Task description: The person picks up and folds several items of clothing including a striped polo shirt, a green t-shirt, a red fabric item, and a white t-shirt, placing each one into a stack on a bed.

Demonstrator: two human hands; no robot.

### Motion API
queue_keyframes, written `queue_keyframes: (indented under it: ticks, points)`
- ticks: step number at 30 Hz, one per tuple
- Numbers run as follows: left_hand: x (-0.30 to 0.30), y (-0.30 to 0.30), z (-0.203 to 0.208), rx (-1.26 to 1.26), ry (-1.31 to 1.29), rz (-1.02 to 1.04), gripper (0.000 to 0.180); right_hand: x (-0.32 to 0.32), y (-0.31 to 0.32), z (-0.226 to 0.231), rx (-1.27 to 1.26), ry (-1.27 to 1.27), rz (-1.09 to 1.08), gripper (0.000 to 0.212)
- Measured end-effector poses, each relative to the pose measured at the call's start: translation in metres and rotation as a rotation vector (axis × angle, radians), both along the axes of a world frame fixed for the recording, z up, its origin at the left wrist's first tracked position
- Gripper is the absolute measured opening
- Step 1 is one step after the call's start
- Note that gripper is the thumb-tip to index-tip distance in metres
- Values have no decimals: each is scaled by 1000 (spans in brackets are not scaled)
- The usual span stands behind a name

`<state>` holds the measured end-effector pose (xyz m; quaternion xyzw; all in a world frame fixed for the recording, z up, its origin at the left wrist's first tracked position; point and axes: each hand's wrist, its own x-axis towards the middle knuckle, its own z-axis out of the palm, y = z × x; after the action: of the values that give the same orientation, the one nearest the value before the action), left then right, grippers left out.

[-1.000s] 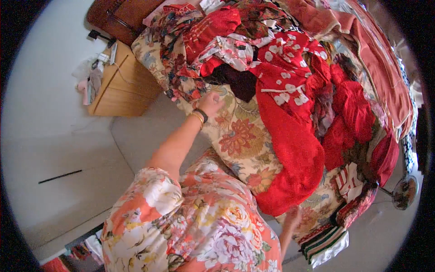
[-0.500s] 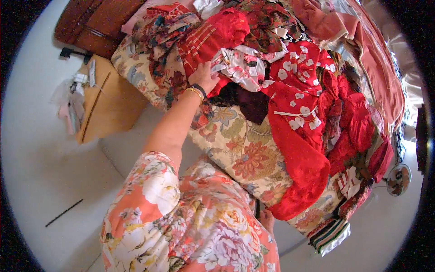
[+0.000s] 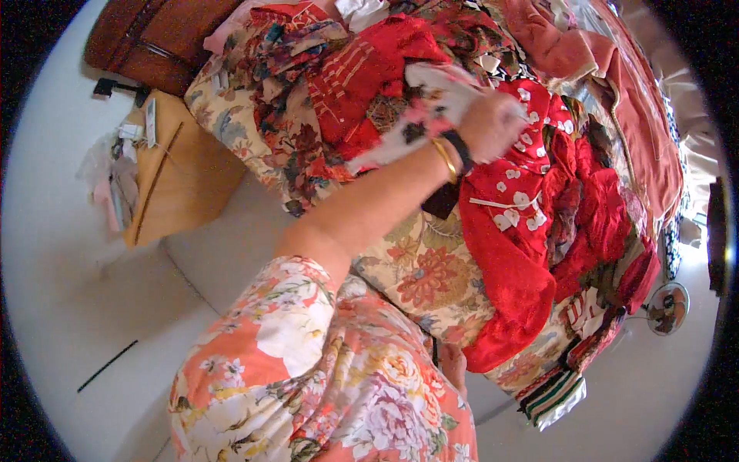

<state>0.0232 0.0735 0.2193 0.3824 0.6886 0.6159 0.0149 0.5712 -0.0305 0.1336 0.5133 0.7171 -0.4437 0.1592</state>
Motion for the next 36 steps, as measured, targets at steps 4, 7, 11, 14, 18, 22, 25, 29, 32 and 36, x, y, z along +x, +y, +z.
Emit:
queue_keyframes:
  ticks: [4,7,11,14,18,22,25,29,32,36]
  points:
    - [73,21,-2,37,-14,-524,23,-19,11,5,-61,2,30,20]
    - [62,5,-23,-285,-6,-597,30,3,8,-12,-3,44,-21,21]
    - [-44,-19,-60,-253,293,77,20,-9,-5,15,6,-81,62,22]
    - [-109,-37,-78,-538,398,432,51,-23,-24,46,-117,-187,-16,21]
    - [-141,-28,-74,-854,302,197,39,17,-49,34,-133,-288,-89,23]
    - [-155,-46,-81,-972,193,109,35,37,-48,19,-69,-180,-67,26]
    - [-123,-78,-80,-917,20,54,47,32,-33,10,-110,-108,-151,29]
    - [-2,-143,-82,-511,-512,-57,56,-13,13,-10,-54,71,7,27]
    - [112,-149,-17,-717,-605,-280,39,-59,55,-46,-220,102,-138,42]
    - [238,-149,-15,-483,-608,-680,40,-190,63,14,-1197,632,-603,51]
